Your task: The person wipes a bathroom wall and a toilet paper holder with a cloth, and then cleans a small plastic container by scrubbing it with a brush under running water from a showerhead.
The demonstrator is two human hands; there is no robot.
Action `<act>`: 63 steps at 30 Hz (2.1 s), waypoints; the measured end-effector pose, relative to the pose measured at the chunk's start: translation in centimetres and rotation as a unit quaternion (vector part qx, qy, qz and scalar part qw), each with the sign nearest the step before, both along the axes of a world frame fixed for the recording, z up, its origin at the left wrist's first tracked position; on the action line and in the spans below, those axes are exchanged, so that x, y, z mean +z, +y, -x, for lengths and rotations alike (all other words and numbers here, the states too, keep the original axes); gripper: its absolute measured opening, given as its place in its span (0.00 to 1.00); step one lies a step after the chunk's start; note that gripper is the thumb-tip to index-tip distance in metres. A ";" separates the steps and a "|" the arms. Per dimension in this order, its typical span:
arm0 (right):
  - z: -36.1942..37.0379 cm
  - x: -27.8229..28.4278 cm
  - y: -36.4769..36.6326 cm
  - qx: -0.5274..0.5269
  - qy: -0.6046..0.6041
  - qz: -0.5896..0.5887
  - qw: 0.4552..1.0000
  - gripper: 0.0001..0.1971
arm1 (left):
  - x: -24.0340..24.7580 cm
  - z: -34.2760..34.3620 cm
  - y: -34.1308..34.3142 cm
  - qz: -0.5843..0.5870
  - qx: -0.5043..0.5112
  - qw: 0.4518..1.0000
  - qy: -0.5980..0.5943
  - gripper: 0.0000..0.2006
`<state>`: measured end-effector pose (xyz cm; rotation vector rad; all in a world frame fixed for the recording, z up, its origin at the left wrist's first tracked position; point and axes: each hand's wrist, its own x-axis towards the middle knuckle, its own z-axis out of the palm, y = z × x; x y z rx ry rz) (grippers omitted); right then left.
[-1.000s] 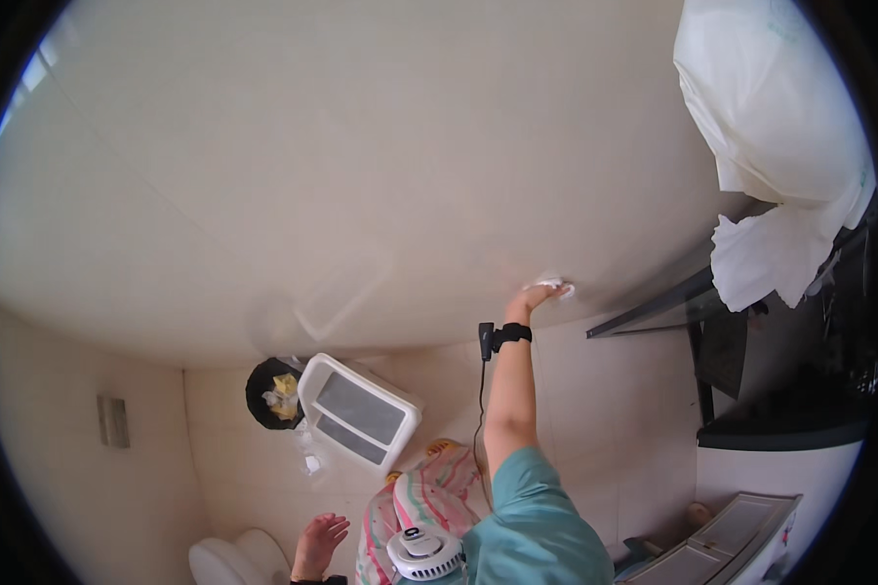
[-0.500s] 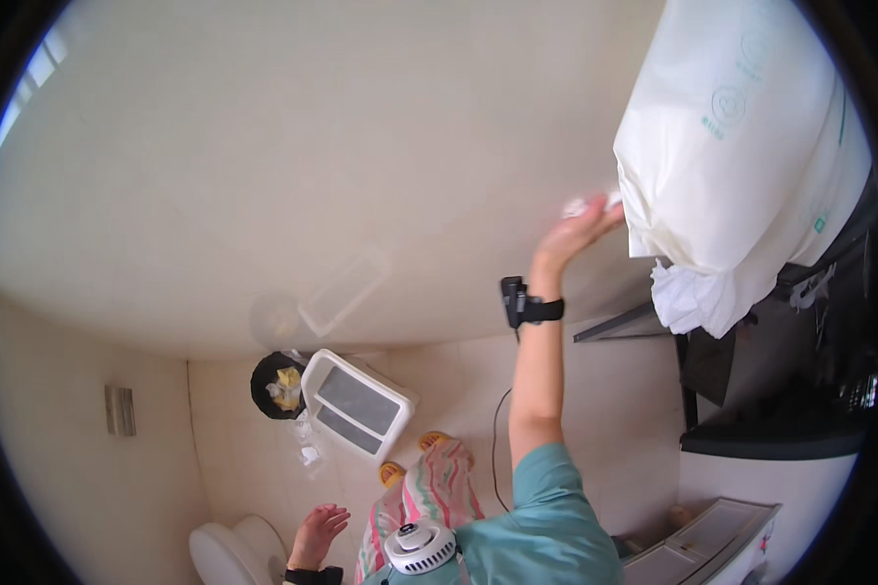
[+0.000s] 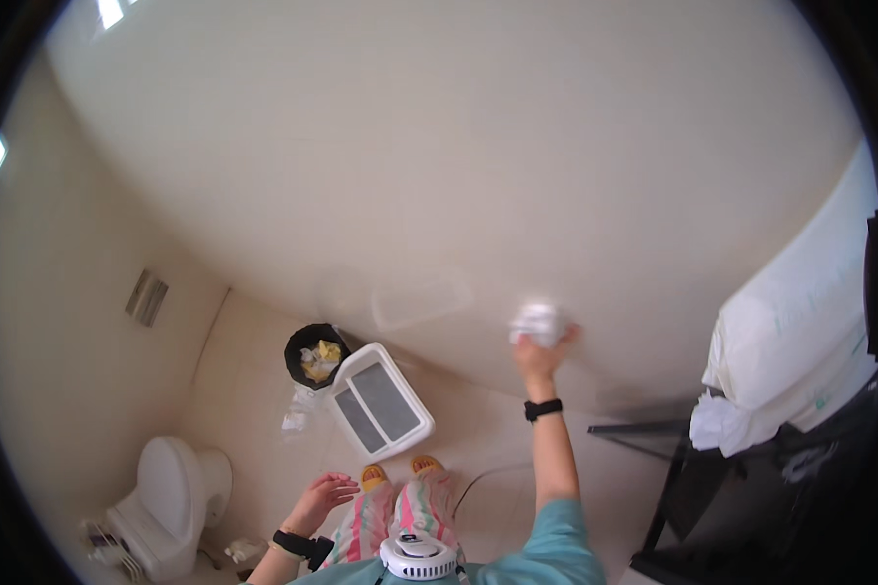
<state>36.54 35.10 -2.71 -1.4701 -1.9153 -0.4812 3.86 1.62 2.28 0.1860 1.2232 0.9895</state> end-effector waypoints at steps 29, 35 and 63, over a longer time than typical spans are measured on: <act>14.8 28.5 4.4 -0.019 -0.140 -0.202 0.969 0.21 | -3.2 7.3 -8.5 0.030 0.185 0.982 0.007 0.08; 29.5 33.0 4.9 0.081 -0.130 -0.223 0.963 0.21 | -3.1 7.4 -7.3 -0.004 0.247 0.969 -0.009 0.08; 51.7 28.2 7.8 0.205 -0.432 -0.243 0.844 0.22 | -4.7 15.3 -13.6 -0.003 0.378 0.926 -0.008 0.08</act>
